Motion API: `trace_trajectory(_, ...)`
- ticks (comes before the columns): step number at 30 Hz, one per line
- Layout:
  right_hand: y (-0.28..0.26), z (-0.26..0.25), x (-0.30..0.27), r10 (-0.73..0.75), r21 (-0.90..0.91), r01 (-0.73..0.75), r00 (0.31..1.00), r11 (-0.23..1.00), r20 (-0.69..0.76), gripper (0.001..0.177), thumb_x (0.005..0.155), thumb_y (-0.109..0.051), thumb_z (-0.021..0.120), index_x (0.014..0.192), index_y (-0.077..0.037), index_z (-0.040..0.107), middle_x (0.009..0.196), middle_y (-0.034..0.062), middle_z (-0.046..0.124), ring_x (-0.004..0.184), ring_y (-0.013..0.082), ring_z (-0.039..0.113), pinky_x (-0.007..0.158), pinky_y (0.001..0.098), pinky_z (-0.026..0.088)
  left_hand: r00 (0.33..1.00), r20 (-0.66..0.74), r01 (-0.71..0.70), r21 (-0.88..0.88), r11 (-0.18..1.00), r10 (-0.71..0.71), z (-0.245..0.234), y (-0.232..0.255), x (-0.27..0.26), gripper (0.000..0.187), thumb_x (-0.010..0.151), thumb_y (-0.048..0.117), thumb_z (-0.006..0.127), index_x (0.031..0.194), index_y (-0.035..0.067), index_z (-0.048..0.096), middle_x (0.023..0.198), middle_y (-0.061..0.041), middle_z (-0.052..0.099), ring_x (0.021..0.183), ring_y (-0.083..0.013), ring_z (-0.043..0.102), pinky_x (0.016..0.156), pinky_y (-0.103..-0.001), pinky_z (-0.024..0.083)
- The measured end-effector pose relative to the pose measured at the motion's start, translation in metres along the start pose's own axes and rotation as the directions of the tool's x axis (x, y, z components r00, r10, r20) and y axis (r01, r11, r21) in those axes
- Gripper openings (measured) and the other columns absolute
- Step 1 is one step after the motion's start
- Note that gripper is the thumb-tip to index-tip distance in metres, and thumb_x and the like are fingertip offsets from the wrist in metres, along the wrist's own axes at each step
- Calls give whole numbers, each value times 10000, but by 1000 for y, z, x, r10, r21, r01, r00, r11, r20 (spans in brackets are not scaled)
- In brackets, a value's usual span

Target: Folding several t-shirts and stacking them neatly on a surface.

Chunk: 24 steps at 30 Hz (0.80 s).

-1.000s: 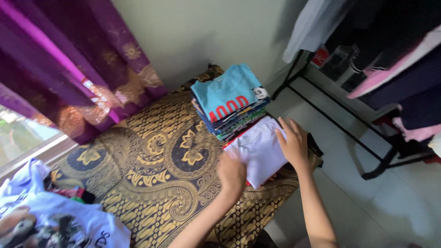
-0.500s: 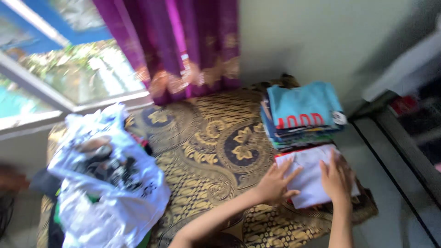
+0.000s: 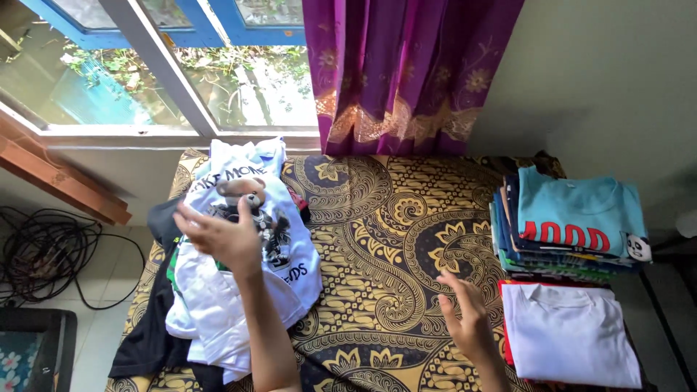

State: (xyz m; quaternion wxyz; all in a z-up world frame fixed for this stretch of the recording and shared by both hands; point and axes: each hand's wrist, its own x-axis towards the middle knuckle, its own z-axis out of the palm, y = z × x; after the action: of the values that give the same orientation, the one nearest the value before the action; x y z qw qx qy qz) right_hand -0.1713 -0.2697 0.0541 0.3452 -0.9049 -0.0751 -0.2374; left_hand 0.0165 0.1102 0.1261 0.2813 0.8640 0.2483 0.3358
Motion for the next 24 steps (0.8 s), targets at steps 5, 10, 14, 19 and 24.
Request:
trace_trajectory(5,6,2,14,32,95,-37,998,995,63,373,988,-184,584,1336,-55,623,1161,98,765,1104,227,711,997,385,552,985,9,-169,-156,973,172,20,-23,-3,603,912,159,767,1412,-62,513,1259,-254,601,1130,-387,608,965,-482,480)
trace_trajectory(10,-7,-2,49,164,311,-193,980,931,115,427,1033,-303,525,1353,-50,649,1217,130,778,1110,210,750,977,360,594,849,29,-442,-509,739,528,9,51,-64,306,948,-13,647,1248,48,655,1058,-143,695,939,-283,690,834,-399,553)
trace_trajectory(14,-14,1,84,131,806,-292,956,515,263,745,958,-515,590,1485,-12,434,1381,210,633,1249,259,662,1061,385,547,615,431,-176,-741,648,661,-13,92,-134,262,1010,122,606,1244,33,684,1108,-156,616,991,-300,582,865,-411,486)
trace_trajectory(19,-7,-11,96,206,693,-383,922,611,328,791,874,-388,690,1510,-14,404,1430,176,571,1262,219,592,1066,326,432,141,676,577,-650,495,724,-12,110,-203,371,992,224,595,1267,-14,668,1249,-195,702,1163,-316,660,1005,-366,527)
trace_trajectory(24,45,-10,71,386,665,-461,882,587,271,297,1005,-233,621,1194,-53,762,1084,127,787,932,189,731,873,349,581,-111,412,-182,-903,389,905,-28,121,-175,596,859,326,772,1303,-34,602,1351,-219,606,1182,-392,606,973,-444,487)
